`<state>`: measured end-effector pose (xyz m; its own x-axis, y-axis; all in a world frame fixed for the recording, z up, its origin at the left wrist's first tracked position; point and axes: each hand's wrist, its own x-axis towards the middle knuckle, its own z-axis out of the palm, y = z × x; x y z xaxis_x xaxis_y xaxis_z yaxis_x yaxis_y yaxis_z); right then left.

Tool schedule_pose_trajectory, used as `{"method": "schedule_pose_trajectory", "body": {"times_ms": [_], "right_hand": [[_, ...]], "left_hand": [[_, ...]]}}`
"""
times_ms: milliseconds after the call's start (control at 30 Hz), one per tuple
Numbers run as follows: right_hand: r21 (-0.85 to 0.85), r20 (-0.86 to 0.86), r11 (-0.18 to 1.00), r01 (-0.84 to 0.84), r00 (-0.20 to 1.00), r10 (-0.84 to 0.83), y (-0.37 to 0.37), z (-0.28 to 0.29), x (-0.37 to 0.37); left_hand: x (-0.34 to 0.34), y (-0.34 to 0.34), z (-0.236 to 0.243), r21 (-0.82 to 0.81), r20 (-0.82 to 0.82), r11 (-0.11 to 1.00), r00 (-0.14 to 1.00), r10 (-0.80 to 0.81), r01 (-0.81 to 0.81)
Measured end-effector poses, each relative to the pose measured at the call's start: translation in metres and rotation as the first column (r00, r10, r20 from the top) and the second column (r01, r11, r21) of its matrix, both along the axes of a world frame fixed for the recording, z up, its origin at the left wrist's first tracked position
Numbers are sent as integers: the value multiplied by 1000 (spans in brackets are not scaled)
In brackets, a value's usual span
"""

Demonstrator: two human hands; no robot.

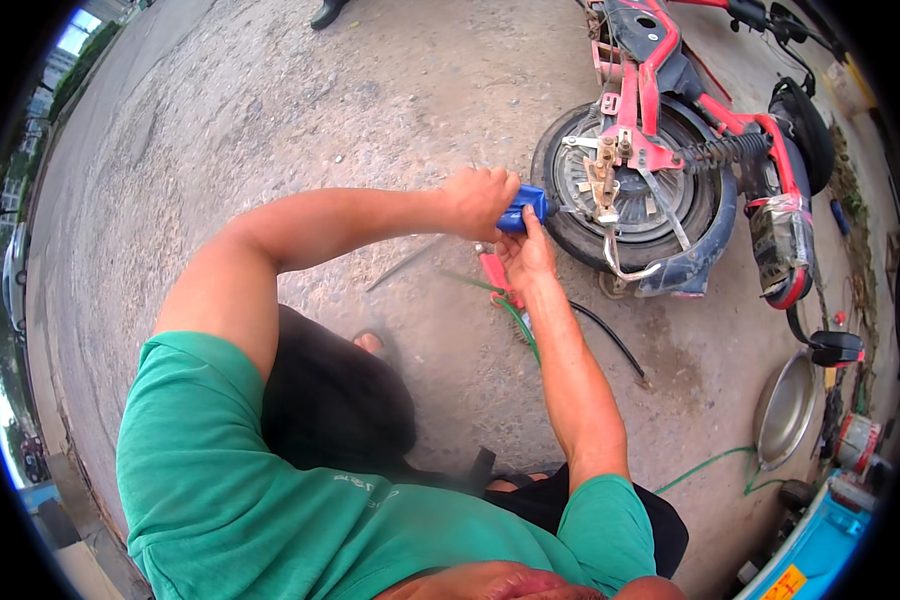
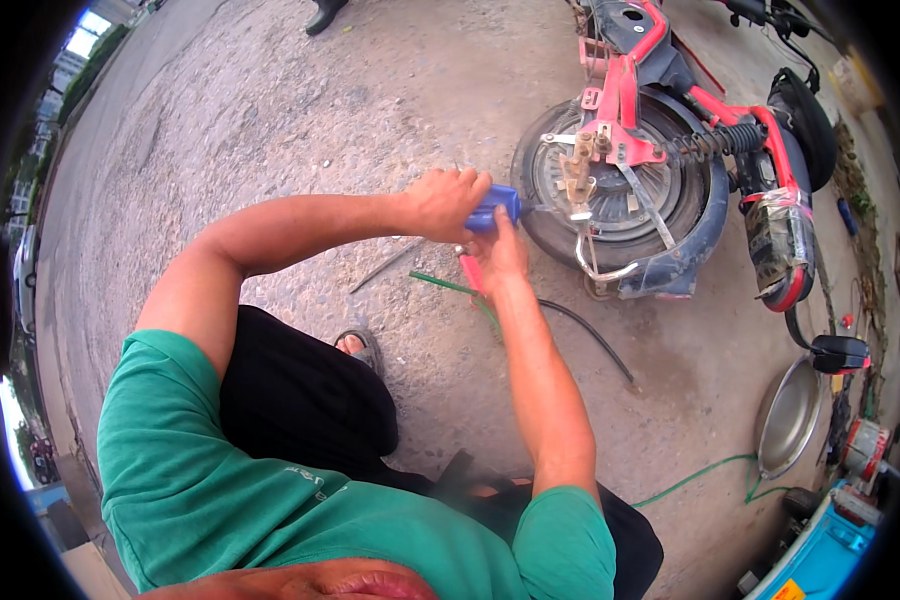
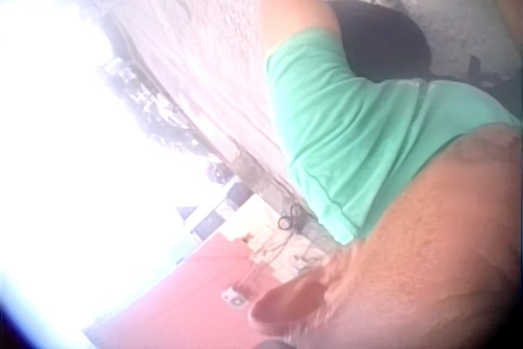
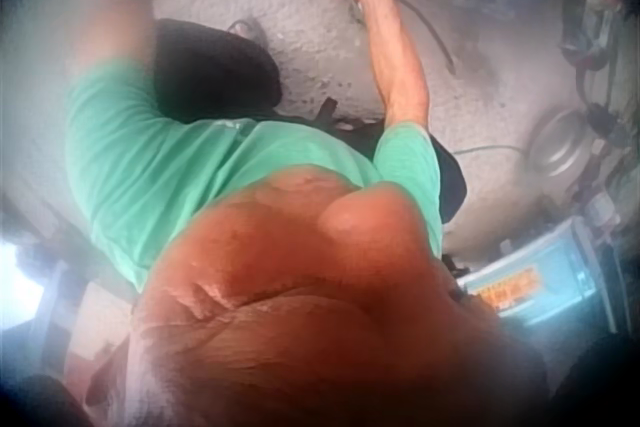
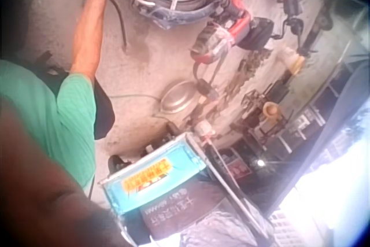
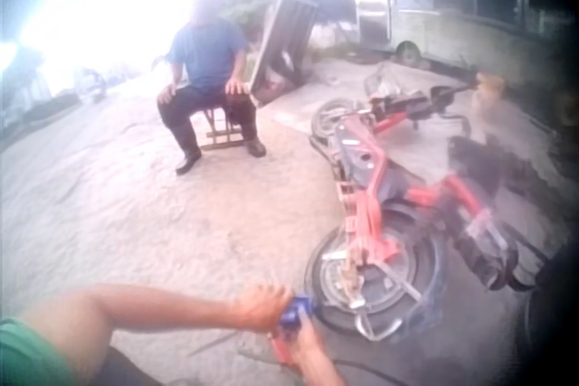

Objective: The person applies a blue liquid from a bottle onto the wheel hub of a bicycle and then manipulates small components by hand.

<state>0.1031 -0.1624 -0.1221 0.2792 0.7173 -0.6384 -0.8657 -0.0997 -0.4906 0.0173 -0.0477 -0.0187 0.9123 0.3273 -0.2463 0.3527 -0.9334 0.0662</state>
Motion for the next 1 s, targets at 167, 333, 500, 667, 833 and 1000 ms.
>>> {"method": "schedule_pose_trajectory", "body": {"times_ms": [167,333,500,667,833,1000], "right_hand": [[12,-28,1000,15,1000,-15,-1,4,-2],[27,-16,998,-57,998,57,-3,2,1],[138,-26,989,-62,997,66,-6,11,-2],[207,-33,977,-55,997,64,-7,7,-1],[196,60,978,-64,997,54,-8,1,0],[21,160,998,56,985,-58,-1,-1,-8]], "left_hand": [[1,6,2,-141,2,990,1000,15,-15],[8,11,8,-249,-77,965,995,64,-82],[10,15,12,-336,-102,934,991,88,-117],[9,22,5,-382,-113,910,985,130,-164],[5,13,11,-354,-139,905,970,197,-235],[3,19,-1,-457,-74,872,985,157,-174]]}}
